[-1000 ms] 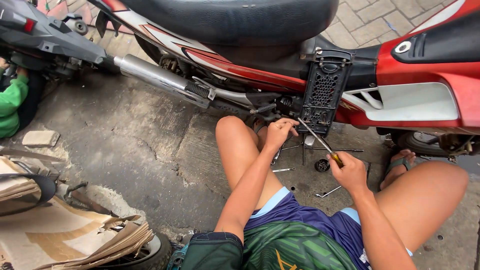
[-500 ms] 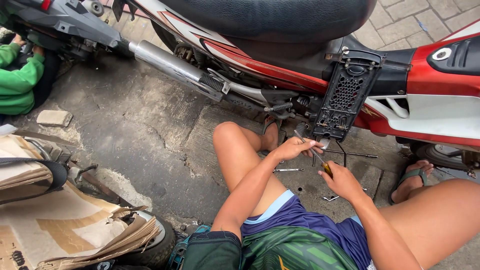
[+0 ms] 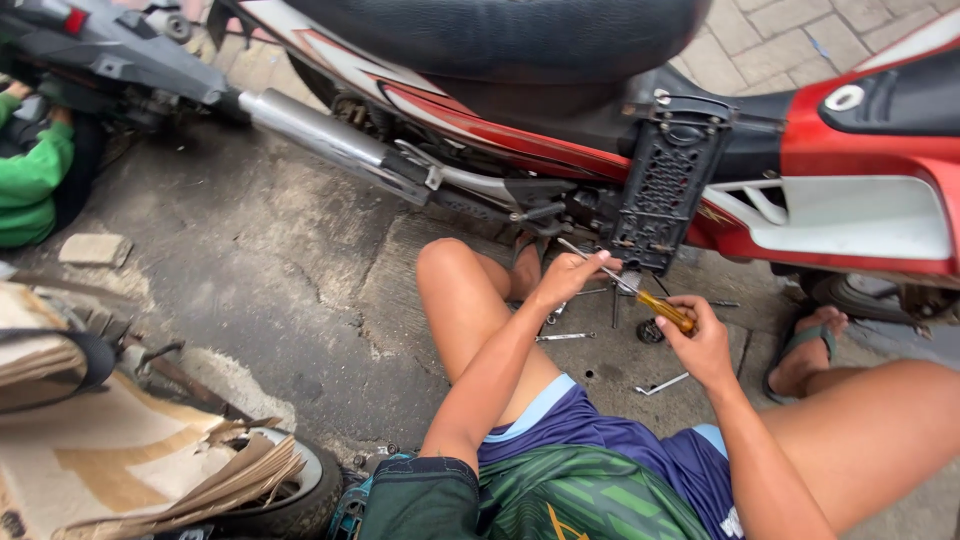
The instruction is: Reassembling small components on a motorcycle using a screwdriver and manual manipulation.
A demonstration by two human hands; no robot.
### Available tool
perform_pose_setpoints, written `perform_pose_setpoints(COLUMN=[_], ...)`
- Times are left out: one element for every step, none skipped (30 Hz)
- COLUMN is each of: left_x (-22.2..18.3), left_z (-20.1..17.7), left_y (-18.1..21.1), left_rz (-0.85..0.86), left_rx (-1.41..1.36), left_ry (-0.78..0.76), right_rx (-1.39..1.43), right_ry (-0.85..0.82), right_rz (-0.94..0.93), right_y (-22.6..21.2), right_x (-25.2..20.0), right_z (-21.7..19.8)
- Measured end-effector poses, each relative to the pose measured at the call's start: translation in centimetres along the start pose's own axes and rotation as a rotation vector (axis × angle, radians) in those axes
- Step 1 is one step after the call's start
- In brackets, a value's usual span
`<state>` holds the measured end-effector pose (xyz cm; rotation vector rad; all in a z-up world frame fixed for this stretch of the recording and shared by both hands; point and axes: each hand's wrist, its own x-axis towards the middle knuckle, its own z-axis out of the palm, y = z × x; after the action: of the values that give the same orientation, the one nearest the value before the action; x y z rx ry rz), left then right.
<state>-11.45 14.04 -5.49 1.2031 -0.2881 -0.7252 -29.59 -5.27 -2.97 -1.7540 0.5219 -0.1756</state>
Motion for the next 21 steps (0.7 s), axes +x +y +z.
perform_pose_setpoints(left_x=[0.1,0.2,0.5,0.2,-0.1,-0.2,-1.1,-1.9,-2.7,-3.2,-3.7,-3.6,-3.6,-3.9,-4.3,-4.6,-5.0,-5.3,-5.4,-5.4,-5.3], left_z=[-0.3,-0.2,-0.1,0.2,0.4,0.2,1.7,2.8,3.7,4.1,4.3,4.5,4.9,5.2,5.4,5.7,6.0,6.3,6.1,5.9,5.6], left_y=[0.0,-0.3,-0.6,-0.9,-1.1,-1.0,-0.1,1.1,2.3,2.0,1.7,1.6,0.8,0.0,-0.7,-0.5,-0.3,-0.1,-1.1,-1.9,-2.7], left_rz=[-0.017,-0.001,0.016,-0.008,-0.002,0.008,-0.012,0.034,0.081,0.059,0.104,0.164,0.157,0.249,0.343,0.341,0.412,0.479,0.477,0.513,0.546], left_rx=[-0.003,0.033,0.068,0.059,0.077,0.101,0.096,0.125,0.151,0.148,0.188,0.228,0.226,0.386,0.545,0.543,0.850,1.157,1.154,1.300,1.446], left_ry=[-0.027,-0.042,-0.057,-0.093,-0.115,-0.133,-0.165,-0.213,-0.262,-0.288,-0.335,-0.376,-0.396,-0.399,-0.401,-0.404,-0.396,-0.377,-0.373,-0.378,-0.381], right_rx=[-0.001,0.168,0.336,0.328,0.469,0.614,0.611,0.736,0.862,0.866,0.970,1.073,1.074,1.126,1.177,1.176,1.170,1.160,1.157,1.087,1.016], right_ry=[0.028,0.003,-0.019,0.021,0.006,-0.011,0.026,-0.023,-0.072,-0.039,-0.005,0.017,0.038,0.107,0.177,0.181,0.242,0.299,0.297,0.315,0.332], right_rz=[0.015,-0.039,-0.100,-0.082,-0.102,-0.132,-0.123,-0.096,-0.072,-0.064,-0.044,-0.037,-0.040,0.007,0.054,0.056,0.053,0.051,0.054,0.077,0.100], right_y=[1.0,2.2,3.5,3.5,3.6,3.5,3.6,3.6,3.6,3.5,3.5,3.3,4.1,4.9,5.6,4.9,4.1,3.3,2.6,1.9,1.2], right_x=[0.5,0.7,0.9,0.5,0.1,0.2,-0.5,-0.9,-1.3,-1.6,-1.9,-1.4,-1.0,-0.5,-0.1,-0.1,-0.1,0.0,-0.5,-0.7,-1.0], right_z=[0.0,-0.5,-1.0,-0.9,-0.8,-0.4,-0.5,-0.2,0.1,0.0,-0.1,-0.3,-1.3,-2.1,-2.8,-3.6,-4.3,-5.1,-5.2,-5.2,-5.2])
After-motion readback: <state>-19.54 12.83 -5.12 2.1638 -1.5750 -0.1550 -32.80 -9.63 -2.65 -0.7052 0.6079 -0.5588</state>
